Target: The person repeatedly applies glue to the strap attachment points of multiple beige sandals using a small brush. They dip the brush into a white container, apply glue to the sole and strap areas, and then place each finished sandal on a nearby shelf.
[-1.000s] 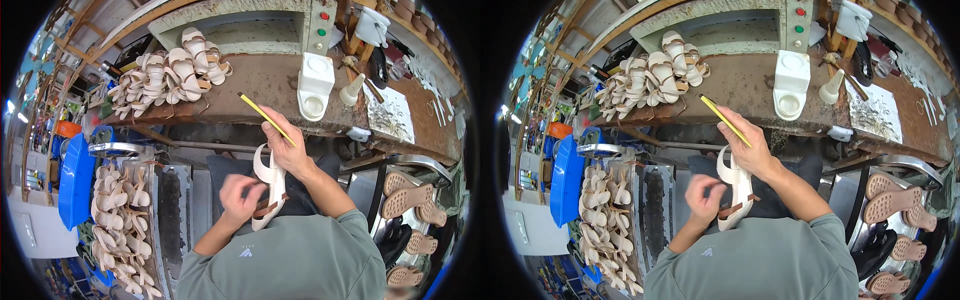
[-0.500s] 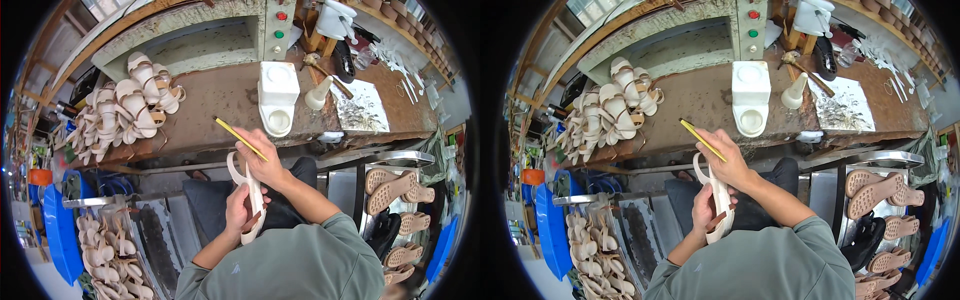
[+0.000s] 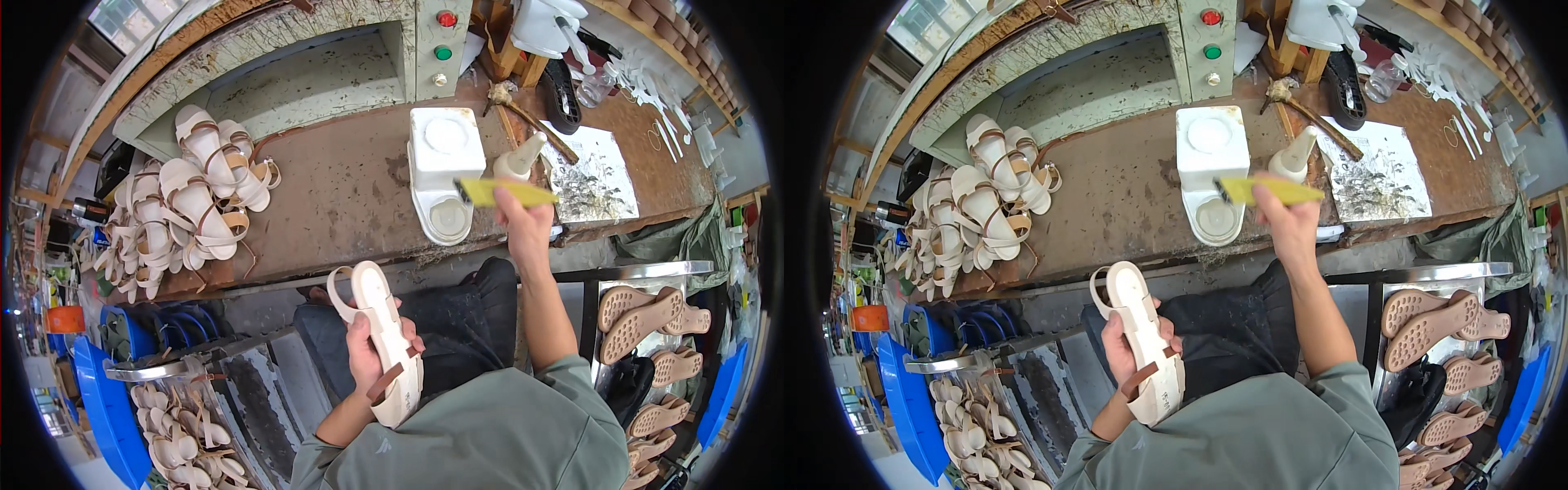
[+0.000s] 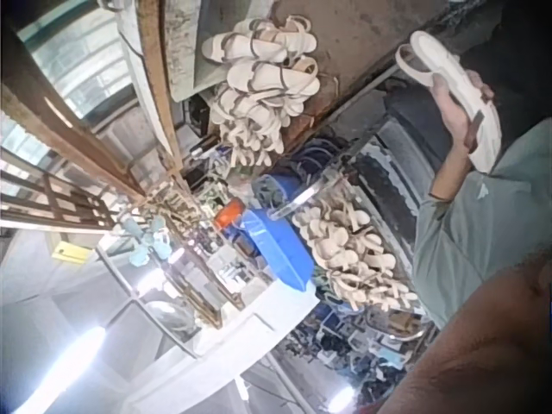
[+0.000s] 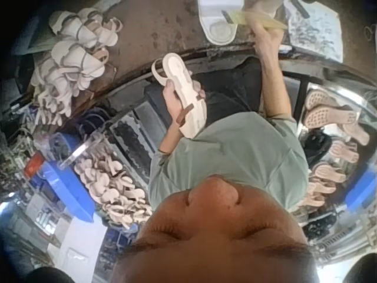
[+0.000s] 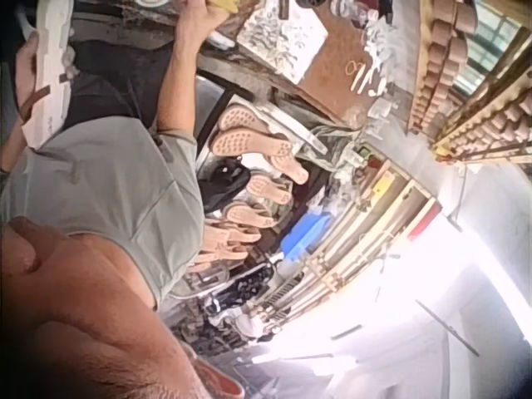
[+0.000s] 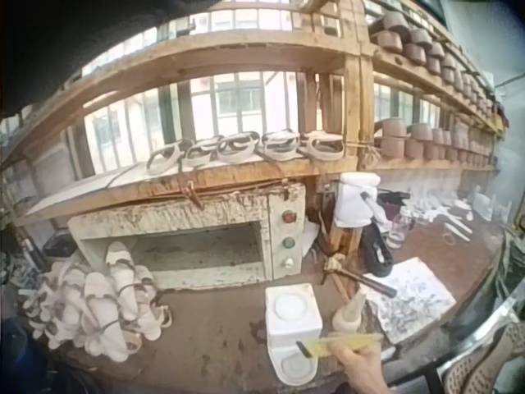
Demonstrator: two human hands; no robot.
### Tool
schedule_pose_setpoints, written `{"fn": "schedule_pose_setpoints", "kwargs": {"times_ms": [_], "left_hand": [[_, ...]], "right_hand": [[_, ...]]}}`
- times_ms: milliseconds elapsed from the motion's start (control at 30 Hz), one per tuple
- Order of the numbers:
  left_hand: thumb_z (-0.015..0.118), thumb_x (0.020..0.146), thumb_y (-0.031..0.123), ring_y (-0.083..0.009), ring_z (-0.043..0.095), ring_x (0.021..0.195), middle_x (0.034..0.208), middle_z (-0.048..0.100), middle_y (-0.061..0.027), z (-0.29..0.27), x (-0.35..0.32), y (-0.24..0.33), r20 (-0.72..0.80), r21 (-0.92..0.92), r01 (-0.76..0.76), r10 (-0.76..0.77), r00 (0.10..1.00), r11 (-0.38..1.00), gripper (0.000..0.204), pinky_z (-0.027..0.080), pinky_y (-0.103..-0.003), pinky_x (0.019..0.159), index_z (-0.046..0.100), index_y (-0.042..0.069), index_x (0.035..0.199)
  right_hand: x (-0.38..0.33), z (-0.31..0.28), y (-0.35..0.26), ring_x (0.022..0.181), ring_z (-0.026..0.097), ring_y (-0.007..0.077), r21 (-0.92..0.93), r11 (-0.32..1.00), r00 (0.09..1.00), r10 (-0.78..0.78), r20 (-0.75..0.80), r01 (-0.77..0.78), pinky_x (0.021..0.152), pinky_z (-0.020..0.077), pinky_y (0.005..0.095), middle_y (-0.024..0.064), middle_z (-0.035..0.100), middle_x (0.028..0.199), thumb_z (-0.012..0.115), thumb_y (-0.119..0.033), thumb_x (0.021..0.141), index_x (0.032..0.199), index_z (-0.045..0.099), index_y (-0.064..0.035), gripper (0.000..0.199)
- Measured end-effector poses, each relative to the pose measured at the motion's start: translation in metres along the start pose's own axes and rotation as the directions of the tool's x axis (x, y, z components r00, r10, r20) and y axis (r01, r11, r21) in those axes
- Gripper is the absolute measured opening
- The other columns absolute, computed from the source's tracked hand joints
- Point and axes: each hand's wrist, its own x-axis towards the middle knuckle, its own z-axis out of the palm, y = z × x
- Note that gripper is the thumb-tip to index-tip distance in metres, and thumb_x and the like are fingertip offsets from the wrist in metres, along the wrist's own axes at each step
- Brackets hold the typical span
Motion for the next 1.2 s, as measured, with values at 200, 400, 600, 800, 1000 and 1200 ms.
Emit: {"fn": "schedule_pose_setpoints", "kwargs": {"times_ms": [200, 400, 600, 800, 1000, 1200], "left_hand": [[0.031, 0.092, 0.053, -0.0264, 0.062, 0.065, 0.078, 0.06, -0.0139, -0.007, 0.012, -0.002, -0.008, -0.143, 0.102, -0.105, 0.994, 0.984, 0.06, 0.053, -0.037, 0.053, 0.048, 0.003, 0.12], [0.03, 0.096, 0.041, -0.0222, 0.061, 0.08, 0.094, 0.061, -0.0154, -0.005, 0.024, 0.007, -0.026, -0.092, -0.096, 0.094, 0.995, 0.991, 0.05, 0.053, -0.032, 0.065, 0.051, 0.0, 0.117], [0.031, 0.098, 0.033, -0.0209, 0.061, 0.083, 0.108, 0.06, -0.0169, -0.002, 0.041, 0.01, -0.263, 0.013, -0.194, 0.19, 0.946, 0.981, 0.045, 0.051, -0.03, 0.074, 0.05, 0.0, 0.12], [0.033, 0.097, 0.031, -0.0211, 0.062, 0.087, 0.111, 0.059, -0.0167, 0.006, 0.043, 0.019, -0.125, -0.033, -0.187, 0.182, 0.975, 0.982, 0.045, 0.052, -0.03, 0.078, 0.048, -0.002, 0.123], [0.039, 0.094, 0.038, -0.0162, 0.058, 0.081, 0.095, 0.061, -0.0114, 0.042, 0.036, 0.021, -0.124, -0.037, -0.137, 0.131, 0.984, 0.99, 0.042, 0.049, -0.028, 0.068, 0.052, 0.002, 0.112], [0.033, 0.096, 0.038, -0.0204, 0.054, 0.097, 0.115, 0.053, -0.0111, 0.054, 0.01, 0.027, 0.102, -0.218, -0.039, 0.062, 0.993, 0.975, 0.047, 0.045, -0.033, 0.082, 0.043, 0.003, 0.126]], "right_hand": [[-0.025, -0.006, 0.014, 0.064, 0.057, 0.0107, -0.309, 0.947, 0.974, -0.02, 0.228, 0.092, 0.057, 0.0444, 0.0238, 0.0058, 0.064, 0.077, 0.065, -0.007, 0.082, 0.095, 0.065, 0.0026, 0.017], [-0.022, 0.002, 0.018, 0.067, 0.058, 0.0138, -0.448, 0.846, 0.935, -0.148, 0.322, 0.288, 0.059, 0.0448, 0.0263, 0.0092, 0.064, 0.078, 0.065, -0.007, 0.082, 0.092, 0.066, 0.0004, 0.012], [-0.02, 0.005, 0.02, 0.066, 0.057, 0.0115, -0.423, 0.893, 0.951, -0.014, 0.31, 0.151, 0.059, 0.0453, 0.0255, 0.0072, 0.064, 0.077, 0.065, -0.008, 0.082, 0.091, 0.066, 0.001, 0.013], [-0.017, 0.001, 0.021, 0.056, 0.053, 0.0061, -0.295, 0.953, 0.971, 0.131, 0.201, -0.067, 0.049, 0.0418, 0.0195, 0.0028, 0.062, 0.071, 0.066, -0.011, 0.083, 0.089, 0.066, 0.0033, 0.015], [-0.055, 0.02, -0.028, 0.051, 0.055, 0.011, 0.127, 0.987, 0.973, 0.069, 0.22, -0.099, 0.046, 0.0408, 0.0216, 0.007, 0.062, 0.069, 0.064, -0.007, 0.082, 0.087, 0.063, 0.0032, 0.011], [-0.084, 0.041, -0.041, 0.063, 0.06, 0.0193, 0.177, 0.941, 0.875, -0.334, 0.351, 0.288, 0.058, 0.0487, 0.0298, 0.0134, 0.065, 0.076, 0.067, -0.004, 0.078, 0.088, 0.061, 0.0048, 0.014]]}}
